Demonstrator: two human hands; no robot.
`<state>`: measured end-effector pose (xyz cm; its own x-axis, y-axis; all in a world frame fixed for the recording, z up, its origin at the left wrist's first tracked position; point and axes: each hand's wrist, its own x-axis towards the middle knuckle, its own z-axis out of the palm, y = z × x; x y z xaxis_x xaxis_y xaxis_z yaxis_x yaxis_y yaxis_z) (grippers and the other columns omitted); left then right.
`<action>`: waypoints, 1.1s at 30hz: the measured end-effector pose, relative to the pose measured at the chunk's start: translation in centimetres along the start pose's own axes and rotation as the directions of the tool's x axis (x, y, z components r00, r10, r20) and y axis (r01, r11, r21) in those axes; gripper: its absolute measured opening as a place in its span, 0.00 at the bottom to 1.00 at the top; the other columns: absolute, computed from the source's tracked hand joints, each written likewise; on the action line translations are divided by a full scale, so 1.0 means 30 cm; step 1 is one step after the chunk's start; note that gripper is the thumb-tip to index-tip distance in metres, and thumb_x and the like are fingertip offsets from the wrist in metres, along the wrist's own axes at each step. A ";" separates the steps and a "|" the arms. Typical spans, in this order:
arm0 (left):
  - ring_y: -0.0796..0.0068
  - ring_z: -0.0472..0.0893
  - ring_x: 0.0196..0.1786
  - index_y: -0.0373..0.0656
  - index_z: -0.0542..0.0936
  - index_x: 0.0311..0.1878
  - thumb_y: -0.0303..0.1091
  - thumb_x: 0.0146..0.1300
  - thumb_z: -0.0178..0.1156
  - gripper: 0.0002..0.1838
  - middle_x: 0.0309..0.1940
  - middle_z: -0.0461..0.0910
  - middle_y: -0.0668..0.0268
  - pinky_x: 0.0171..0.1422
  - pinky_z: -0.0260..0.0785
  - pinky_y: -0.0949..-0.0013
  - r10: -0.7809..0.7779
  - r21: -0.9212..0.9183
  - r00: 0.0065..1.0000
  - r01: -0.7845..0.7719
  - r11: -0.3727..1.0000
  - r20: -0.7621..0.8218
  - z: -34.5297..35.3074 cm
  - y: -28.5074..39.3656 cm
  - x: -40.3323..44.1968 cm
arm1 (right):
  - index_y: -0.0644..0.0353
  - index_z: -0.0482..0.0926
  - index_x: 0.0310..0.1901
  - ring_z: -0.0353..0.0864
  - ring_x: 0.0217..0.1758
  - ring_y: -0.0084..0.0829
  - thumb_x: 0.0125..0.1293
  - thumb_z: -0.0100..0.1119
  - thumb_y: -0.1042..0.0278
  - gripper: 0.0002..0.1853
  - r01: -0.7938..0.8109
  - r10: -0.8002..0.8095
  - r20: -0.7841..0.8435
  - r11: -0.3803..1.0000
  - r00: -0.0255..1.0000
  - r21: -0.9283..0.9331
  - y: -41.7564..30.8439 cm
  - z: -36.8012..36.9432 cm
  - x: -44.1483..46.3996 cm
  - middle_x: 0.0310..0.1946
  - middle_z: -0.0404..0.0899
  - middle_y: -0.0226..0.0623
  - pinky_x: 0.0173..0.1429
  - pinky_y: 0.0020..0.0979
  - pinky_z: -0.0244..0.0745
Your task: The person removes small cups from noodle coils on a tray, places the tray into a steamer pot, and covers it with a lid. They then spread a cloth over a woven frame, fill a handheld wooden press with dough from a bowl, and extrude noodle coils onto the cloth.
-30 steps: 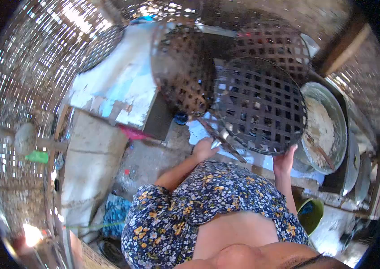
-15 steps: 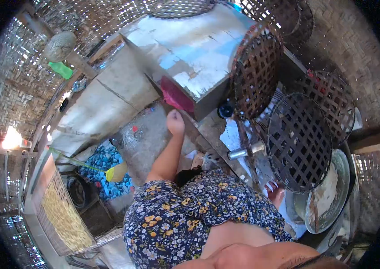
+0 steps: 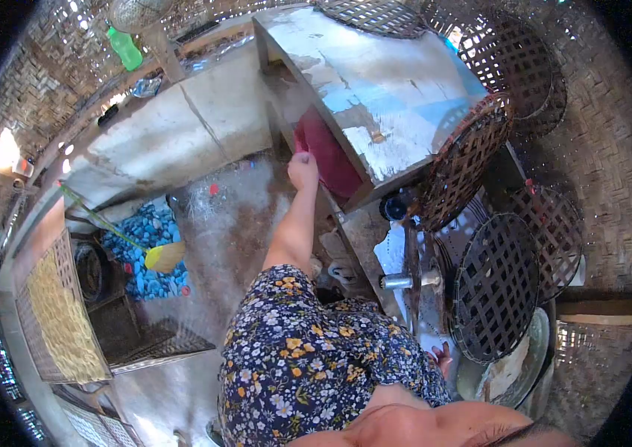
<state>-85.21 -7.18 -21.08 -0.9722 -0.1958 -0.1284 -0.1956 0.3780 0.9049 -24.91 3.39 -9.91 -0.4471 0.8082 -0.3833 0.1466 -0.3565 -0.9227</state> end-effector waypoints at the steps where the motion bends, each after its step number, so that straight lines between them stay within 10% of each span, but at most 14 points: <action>1: 0.66 0.78 0.38 0.41 0.78 0.35 0.35 0.52 0.60 0.09 0.34 0.78 0.59 0.44 0.70 0.64 0.096 -0.206 0.994 -0.104 0.973 -0.046 -0.009 0.006 0.029 | 0.59 0.56 0.63 0.76 0.37 0.33 0.57 0.48 0.36 0.40 -0.005 0.005 -0.022 1.000 1.000 0.006 -0.007 0.020 -0.004 0.42 0.71 0.37 0.42 0.33 0.73; 3: 0.76 0.74 0.36 0.37 0.77 0.35 0.29 0.56 0.57 0.06 0.33 0.77 0.64 0.43 0.67 0.71 0.174 -0.555 0.974 -0.227 0.800 -0.149 -0.060 0.075 0.086 | 0.61 0.57 0.62 0.76 0.37 0.30 0.59 0.48 0.39 0.38 0.013 -0.012 0.019 0.999 1.000 -0.040 -0.061 0.078 -0.018 0.41 0.72 0.37 0.43 0.31 0.72; 6: 0.69 0.76 0.41 0.42 0.73 0.41 0.28 0.58 0.55 0.07 0.37 0.76 0.63 0.47 0.70 0.65 0.131 -0.962 0.981 0.106 0.251 0.143 -0.243 0.169 0.173 | 0.63 0.58 0.61 0.75 0.37 0.28 0.60 0.51 0.44 0.36 0.004 0.003 0.067 0.994 0.998 -0.110 -0.053 0.070 -0.002 0.41 0.72 0.38 0.42 0.28 0.71; 9: 0.71 0.76 0.40 0.41 0.71 0.42 0.24 0.57 0.54 0.09 0.37 0.75 0.63 0.43 0.71 0.69 0.228 -0.969 0.950 0.179 0.170 0.215 -0.400 0.246 0.224 | 0.64 0.60 0.60 0.74 0.38 0.26 0.61 0.52 0.48 0.33 0.092 -0.047 0.142 0.940 0.989 -0.328 -0.090 0.151 -0.016 0.41 0.73 0.37 0.43 0.26 0.69; 14: 0.73 0.76 0.41 0.39 0.71 0.43 0.22 0.58 0.54 0.10 0.39 0.74 0.64 0.42 0.73 0.71 0.319 -0.941 0.948 -0.094 0.325 0.016 -0.650 0.395 0.206 | 0.62 0.65 0.57 0.74 0.39 0.23 0.64 0.52 0.65 0.22 0.020 0.069 0.200 0.912 0.977 -0.411 -0.162 0.283 0.002 0.40 0.75 0.34 0.45 0.25 0.70; 16: 0.74 0.75 0.42 0.37 0.72 0.43 0.22 0.58 0.54 0.09 0.38 0.74 0.64 0.45 0.72 0.71 0.433 -0.796 0.900 -0.294 0.529 -0.045 -0.784 0.471 0.169 | 0.64 0.64 0.57 0.74 0.43 0.24 0.65 0.51 0.64 0.22 0.004 0.096 0.261 0.933 0.961 -0.359 -0.256 0.368 -0.019 0.42 0.74 0.35 0.49 0.25 0.68; 22: 0.77 0.75 0.42 0.37 0.76 0.39 0.21 0.58 0.53 0.07 0.38 0.75 0.64 0.47 0.72 0.72 0.664 -0.579 0.746 -0.565 0.588 -0.054 -1.061 0.742 -0.005 | 0.64 0.62 0.59 0.73 0.51 0.29 0.67 0.46 0.64 0.22 -0.098 0.178 0.439 0.975 0.881 -0.199 -0.428 0.469 -0.038 0.47 0.73 0.39 0.55 0.30 0.67; 27: 0.71 0.76 0.40 0.38 0.77 0.37 0.16 0.52 0.51 0.11 0.37 0.76 0.61 0.43 0.71 0.70 0.972 -0.135 0.229 -0.966 0.221 -0.050 -1.003 0.991 -0.344 | 0.61 0.59 0.62 0.70 0.55 0.31 0.56 0.60 0.66 0.33 0.244 -0.058 0.669 0.952 0.741 -0.187 -0.571 0.561 -0.029 0.54 0.68 0.42 0.59 0.32 0.64; 33: 0.67 0.78 0.37 0.44 0.78 0.38 0.21 0.47 0.56 0.13 0.36 0.76 0.63 0.37 0.72 0.68 0.997 -0.393 -0.074 -0.916 -0.073 -0.012 -0.638 1.050 -0.831 | 0.62 0.48 0.66 0.64 0.60 0.36 0.45 0.70 0.60 0.50 0.788 -0.545 0.607 0.566 0.578 -0.242 -0.741 0.769 -0.043 0.57 0.61 0.47 0.61 0.35 0.62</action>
<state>-64.68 -7.72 18.40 -0.1211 0.3803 0.9169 0.9560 -0.2041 0.2109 -47.95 -0.55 12.05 -0.8740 0.3774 0.3063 -0.0558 0.5482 -0.8345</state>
